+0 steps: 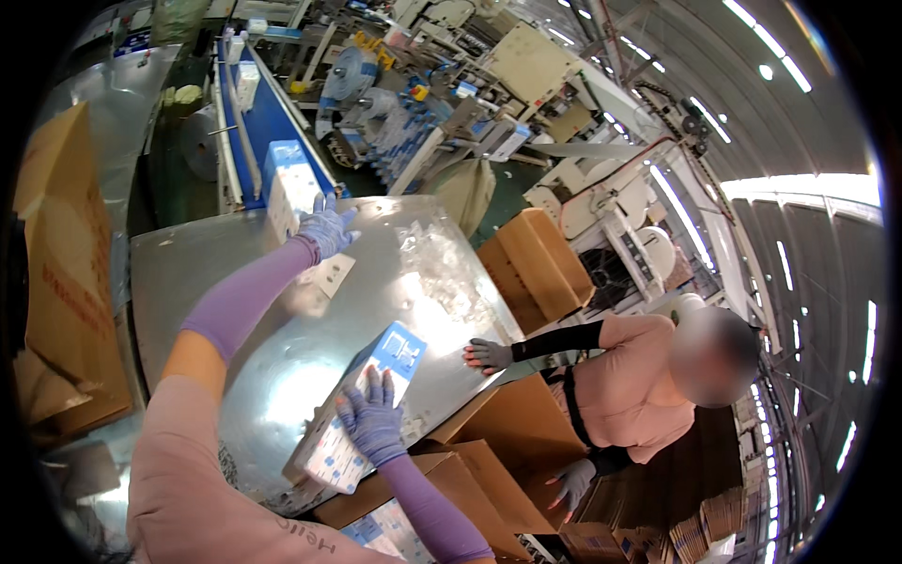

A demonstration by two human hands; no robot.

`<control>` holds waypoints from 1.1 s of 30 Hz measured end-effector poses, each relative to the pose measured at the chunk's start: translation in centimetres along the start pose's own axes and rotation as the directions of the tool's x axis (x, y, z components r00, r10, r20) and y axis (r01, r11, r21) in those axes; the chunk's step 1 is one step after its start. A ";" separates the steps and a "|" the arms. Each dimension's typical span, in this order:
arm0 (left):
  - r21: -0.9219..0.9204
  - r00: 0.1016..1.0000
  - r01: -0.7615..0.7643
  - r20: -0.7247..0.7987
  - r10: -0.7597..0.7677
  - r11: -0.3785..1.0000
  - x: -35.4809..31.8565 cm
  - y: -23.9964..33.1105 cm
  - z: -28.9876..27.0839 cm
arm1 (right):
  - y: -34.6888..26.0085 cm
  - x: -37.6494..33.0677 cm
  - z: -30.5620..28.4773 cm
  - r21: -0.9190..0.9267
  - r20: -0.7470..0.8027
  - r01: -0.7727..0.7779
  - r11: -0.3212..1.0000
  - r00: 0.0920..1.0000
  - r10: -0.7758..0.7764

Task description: The person packs blue and white rectangular packages into cardboard boxes and places the boxes onto a roller conveyor belt.

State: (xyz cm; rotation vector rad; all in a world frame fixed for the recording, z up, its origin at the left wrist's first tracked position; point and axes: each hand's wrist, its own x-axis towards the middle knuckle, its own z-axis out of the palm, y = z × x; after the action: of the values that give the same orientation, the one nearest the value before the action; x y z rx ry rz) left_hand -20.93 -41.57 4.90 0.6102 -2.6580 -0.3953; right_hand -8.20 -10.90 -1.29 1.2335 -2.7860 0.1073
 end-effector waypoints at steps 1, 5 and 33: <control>0.026 0.996 0.011 0.086 -0.013 1.000 0.7 -0.2 0.3 | 0.4 0.2 0.6 0.008 -0.029 0.018 1.000 0.999 -0.018; 0.230 0.933 -0.184 0.346 0.096 0.956 1.1 -3.1 4.4 | 1.3 1.0 1.9 0.309 -0.085 -0.109 0.945 0.986 0.142; -0.950 0.738 -0.126 0.103 0.667 0.286 -33.4 11.0 -14.9 | 0.3 -16.0 -19.5 0.909 -0.415 0.359 0.214 0.716 0.562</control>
State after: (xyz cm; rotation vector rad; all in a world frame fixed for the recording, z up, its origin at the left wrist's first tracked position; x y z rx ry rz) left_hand 9.25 -19.21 11.88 -0.6641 -2.2684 -1.8784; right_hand 3.38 3.07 16.29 0.6608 -1.8081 2.1831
